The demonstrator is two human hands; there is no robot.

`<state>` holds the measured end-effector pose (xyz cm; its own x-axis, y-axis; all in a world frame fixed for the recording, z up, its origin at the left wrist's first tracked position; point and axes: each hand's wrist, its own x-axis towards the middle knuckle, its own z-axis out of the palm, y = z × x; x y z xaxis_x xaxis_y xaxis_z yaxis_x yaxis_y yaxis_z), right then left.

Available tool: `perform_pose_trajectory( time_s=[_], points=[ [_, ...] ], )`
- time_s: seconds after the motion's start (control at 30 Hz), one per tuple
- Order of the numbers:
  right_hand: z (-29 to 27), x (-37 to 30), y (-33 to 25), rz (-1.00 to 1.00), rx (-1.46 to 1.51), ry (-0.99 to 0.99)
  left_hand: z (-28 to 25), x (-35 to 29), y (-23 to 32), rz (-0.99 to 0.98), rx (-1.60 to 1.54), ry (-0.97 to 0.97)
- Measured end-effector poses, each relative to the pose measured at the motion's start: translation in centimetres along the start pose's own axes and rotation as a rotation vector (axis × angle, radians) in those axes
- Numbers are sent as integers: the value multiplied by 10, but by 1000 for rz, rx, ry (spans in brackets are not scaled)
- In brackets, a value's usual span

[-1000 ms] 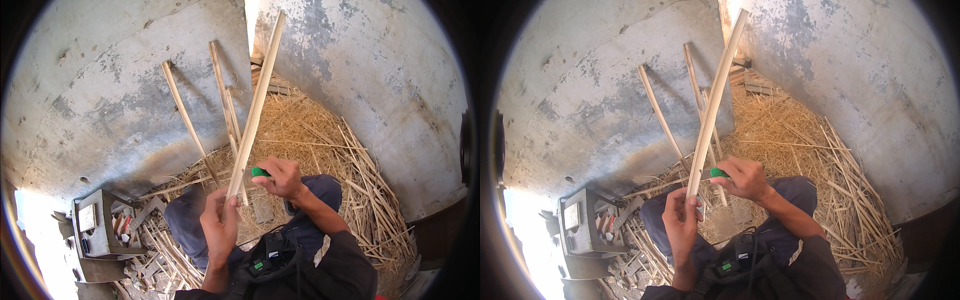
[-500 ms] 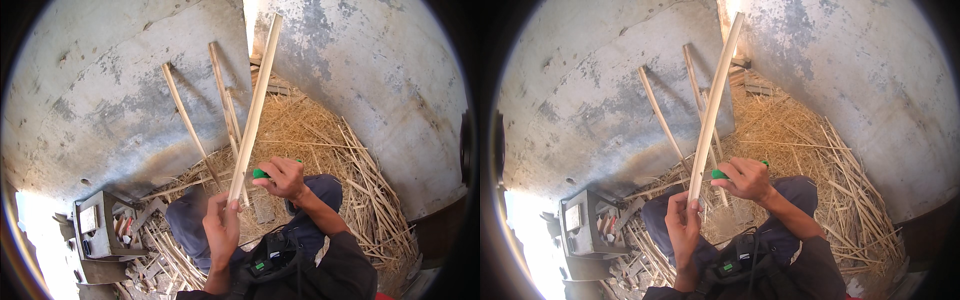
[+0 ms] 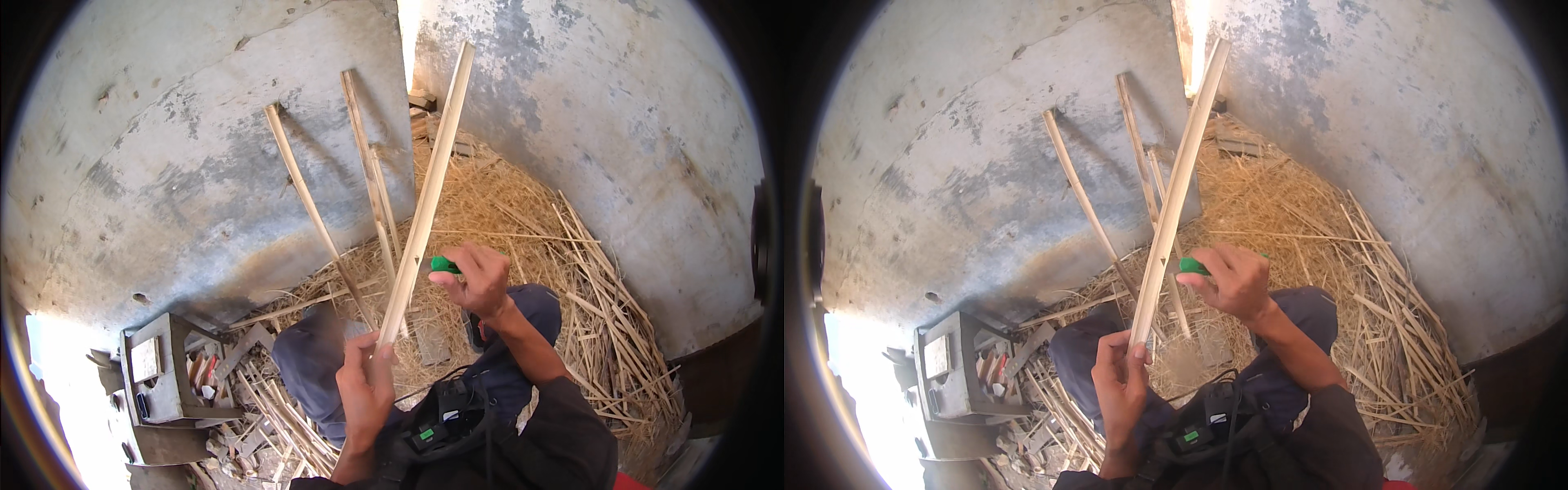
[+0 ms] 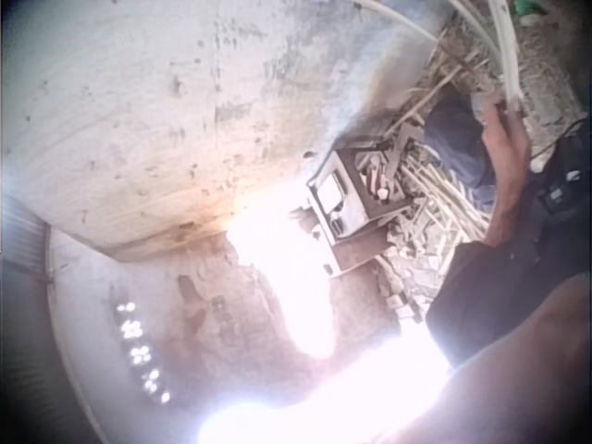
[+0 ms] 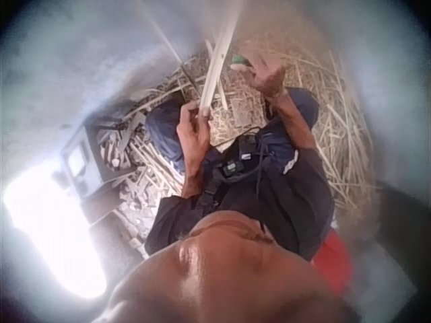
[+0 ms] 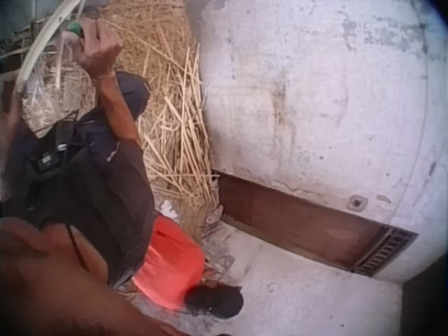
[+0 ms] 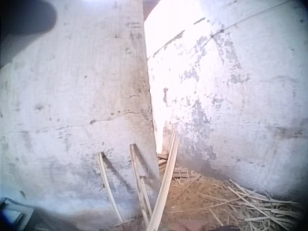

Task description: The person sits on a straw-covered floor and uses a green utility knife to shave thin strips from a long bamboo pole. They repeatedly scrape the blade along the length of the pole to smooth its surface, rotating the pole as needed.

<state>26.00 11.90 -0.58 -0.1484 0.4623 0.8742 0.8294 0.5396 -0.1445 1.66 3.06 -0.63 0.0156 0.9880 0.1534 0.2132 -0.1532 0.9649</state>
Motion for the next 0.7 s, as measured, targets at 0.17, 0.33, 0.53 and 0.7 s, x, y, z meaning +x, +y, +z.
perform_pose_trajectory(
  time_s=[0.17, 0.33, 0.53, 0.7],
  points=[
    [-2, 2, 3, 7, -27, -1, -6, -7, -8, -48, -23, -31],
    [-1, 4, 2, -25, -37, 15, -9, -14, -14, 24, 6, -27],
    [1, 5, 2, -42, -53, -2, -17, -18, -14, -26, -2, -47],
    [14, 0, 39, 351, -49, 178, -26, -29, -19, -98, 37, -110]
  ],
)
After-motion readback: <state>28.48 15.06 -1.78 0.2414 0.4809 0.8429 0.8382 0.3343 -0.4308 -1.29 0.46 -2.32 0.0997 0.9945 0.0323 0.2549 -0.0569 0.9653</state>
